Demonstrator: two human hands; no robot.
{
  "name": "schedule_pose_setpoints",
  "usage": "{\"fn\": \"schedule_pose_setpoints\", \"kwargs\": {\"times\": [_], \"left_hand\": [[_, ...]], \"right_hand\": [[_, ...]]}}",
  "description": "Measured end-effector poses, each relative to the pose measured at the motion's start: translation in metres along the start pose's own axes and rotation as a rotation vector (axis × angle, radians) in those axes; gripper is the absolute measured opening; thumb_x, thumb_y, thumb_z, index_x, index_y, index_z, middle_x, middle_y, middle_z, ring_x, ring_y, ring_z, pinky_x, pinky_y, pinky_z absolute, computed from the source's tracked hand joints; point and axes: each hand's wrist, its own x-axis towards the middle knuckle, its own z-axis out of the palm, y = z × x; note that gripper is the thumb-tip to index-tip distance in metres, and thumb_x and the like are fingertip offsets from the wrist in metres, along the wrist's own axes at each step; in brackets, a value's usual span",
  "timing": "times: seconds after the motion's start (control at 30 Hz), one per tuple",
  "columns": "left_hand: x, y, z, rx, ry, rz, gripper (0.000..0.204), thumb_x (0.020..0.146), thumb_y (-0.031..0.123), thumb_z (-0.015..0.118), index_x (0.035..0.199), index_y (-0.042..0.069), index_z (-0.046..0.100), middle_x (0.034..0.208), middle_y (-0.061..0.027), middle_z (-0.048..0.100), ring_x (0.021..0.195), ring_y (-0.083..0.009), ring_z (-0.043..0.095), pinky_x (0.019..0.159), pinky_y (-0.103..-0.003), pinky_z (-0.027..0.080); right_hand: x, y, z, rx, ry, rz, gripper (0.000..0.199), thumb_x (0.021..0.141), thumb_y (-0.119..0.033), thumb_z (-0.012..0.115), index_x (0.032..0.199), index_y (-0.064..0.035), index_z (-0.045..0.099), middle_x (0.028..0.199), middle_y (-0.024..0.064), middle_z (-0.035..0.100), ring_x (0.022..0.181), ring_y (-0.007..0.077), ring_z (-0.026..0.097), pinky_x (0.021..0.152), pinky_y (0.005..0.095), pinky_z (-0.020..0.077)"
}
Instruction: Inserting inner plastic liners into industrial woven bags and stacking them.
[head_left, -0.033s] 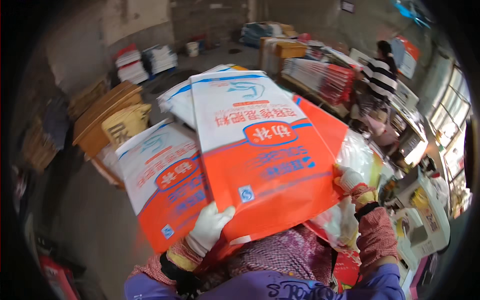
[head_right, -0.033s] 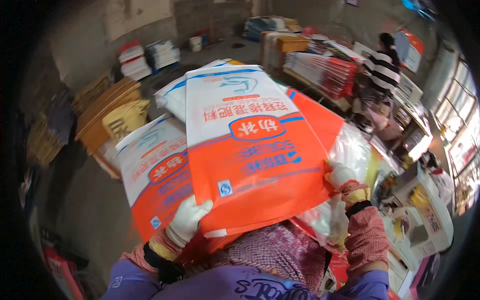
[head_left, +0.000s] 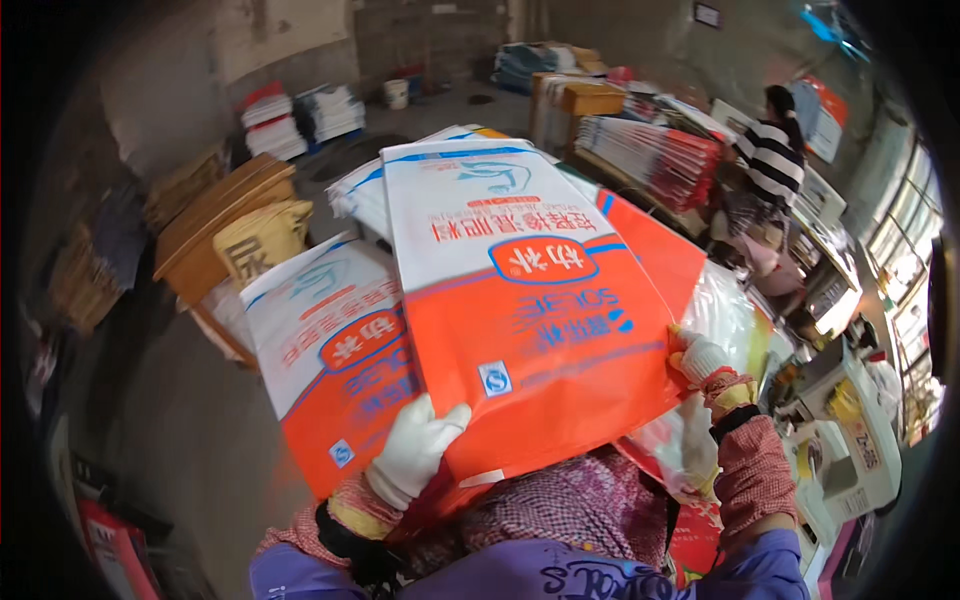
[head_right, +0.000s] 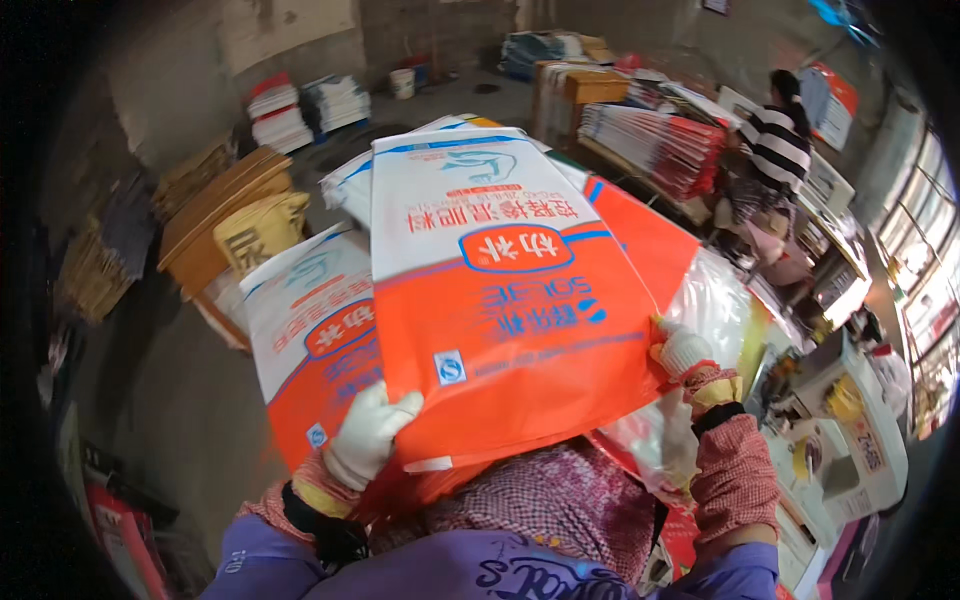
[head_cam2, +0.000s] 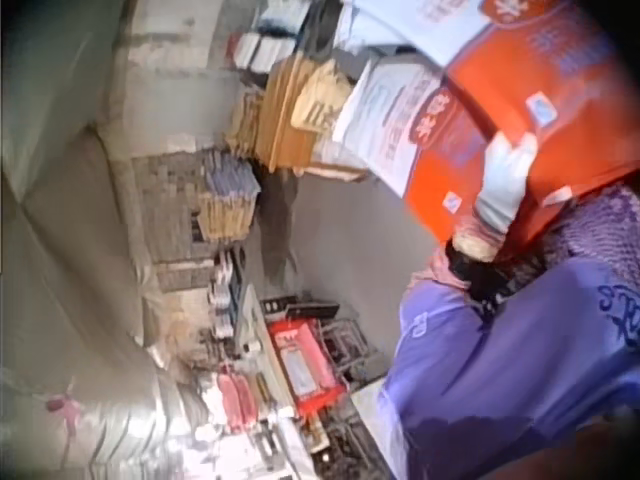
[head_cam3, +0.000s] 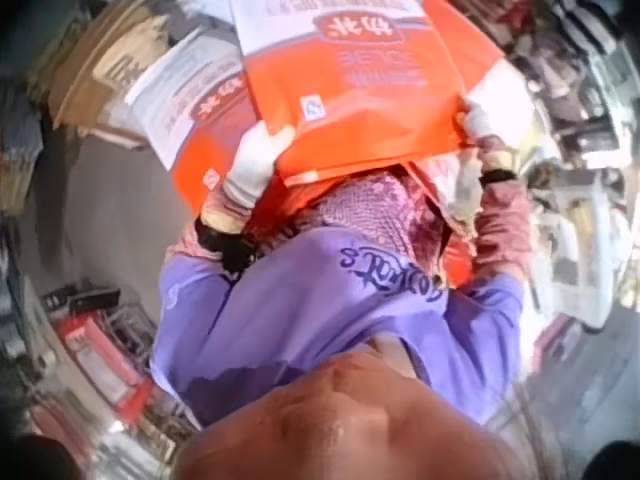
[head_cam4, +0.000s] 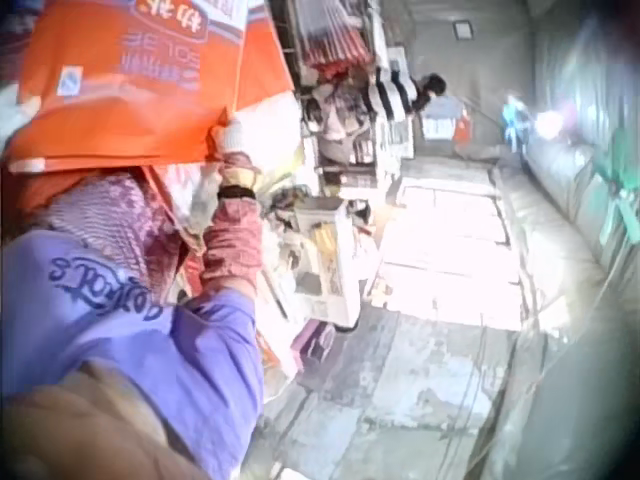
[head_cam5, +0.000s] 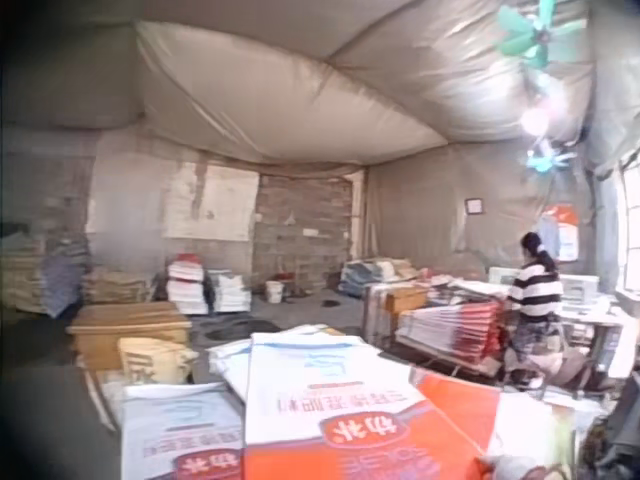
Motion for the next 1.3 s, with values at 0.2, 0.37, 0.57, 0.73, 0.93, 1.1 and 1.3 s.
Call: {"fn": "schedule_pose_setpoints", "kwargs": {"times": [0.2,0.37,0.57,0.73,0.93,1.1,1.3], "left_hand": [[-0.059,0.040,-0.077,-0.098,0.427,-0.176,0.021,0.087,0.016,0.049,0.093,-0.003,0.055,0.089,-0.0081,0.062,0.078,-0.0128,0.057,0.067,-0.029,0.045],[-0.150,-0.052,-0.137,0.177,0.694,-0.543,0.029,0.088,0.026,0.046,0.084,-0.002,0.053,0.075,-0.0057,0.055,0.067,-0.0149,0.051,0.060,-0.031,0.044],[-0.223,-0.162,-0.130,0.495,0.532,-0.739,0.052,0.090,0.043,0.038,0.065,-0.002,0.049,0.058,-0.0157,0.052,0.061,-0.0250,0.054,0.058,-0.041,0.042],[-0.149,-0.108,-0.118,0.739,0.219,-0.840,0.052,0.091,0.042,0.036,0.068,-0.002,0.052,0.063,-0.0218,0.056,0.062,-0.0374,0.056,0.060,-0.044,0.044],[-0.106,-0.101,-0.113,1.617,-0.264,-0.826,0.049,0.086,0.051,0.042,0.084,0.008,0.065,0.079,-0.0167,0.063,0.074,-0.0296,0.063,0.063,-0.043,0.048],[-0.033,-0.090,-0.073,1.920,-0.542,-1.024,0.051,0.076,0.058,0.052,0.099,0.016,0.067,0.100,-0.0088,0.064,0.096,-0.0262,0.061,0.081,-0.039,0.046],[0.065,-0.147,-0.074,1.982,-1.276,-0.397,0.040,0.074,0.046,0.058,0.099,0.015,0.066,0.098,-0.0128,0.063,0.090,-0.0282,0.061,0.076,-0.042,0.047]], "right_hand": [[0.009,-0.192,0.121,-0.548,-0.007,-0.220,0.050,0.075,-0.018,0.059,0.123,-0.0132,0.049,0.111,0.0154,0.058,0.099,0.0320,0.056,0.081,0.0372,0.0467],[0.014,-0.246,0.222,-0.720,-0.105,-0.348,0.029,0.088,-0.023,0.044,0.112,-0.0088,0.052,0.108,0.0146,0.059,0.097,0.0305,0.058,0.080,0.0410,0.0474],[-0.005,-0.182,0.300,-0.728,-0.120,-0.307,0.039,0.093,-0.033,0.032,0.112,-0.0043,0.050,0.083,0.0136,0.064,0.074,0.0312,0.063,0.062,0.0449,0.0488],[0.048,-0.063,0.330,-1.017,0.089,-0.346,0.035,0.092,-0.018,0.031,0.122,-0.0065,0.043,0.108,0.0178,0.057,0.093,0.0310,0.058,0.077,0.0442,0.0474],[-0.008,-0.075,0.296,-1.274,0.368,-0.540,0.042,0.087,-0.016,0.034,0.129,-0.0096,0.038,0.114,0.0235,0.052,0.097,0.0347,0.056,0.087,0.0468,0.0430],[-0.042,-0.064,0.293,-1.515,0.632,-0.392,0.043,0.087,-0.016,0.035,0.127,-0.0013,0.040,0.118,0.0244,0.049,0.104,0.0373,0.052,0.090,0.0482,0.0423],[-0.069,-0.056,0.271,-1.027,0.577,-0.303,0.042,0.088,-0.017,0.036,0.127,-0.0014,0.040,0.118,0.0235,0.049,0.101,0.0362,0.054,0.088,0.0464,0.0430]]}}
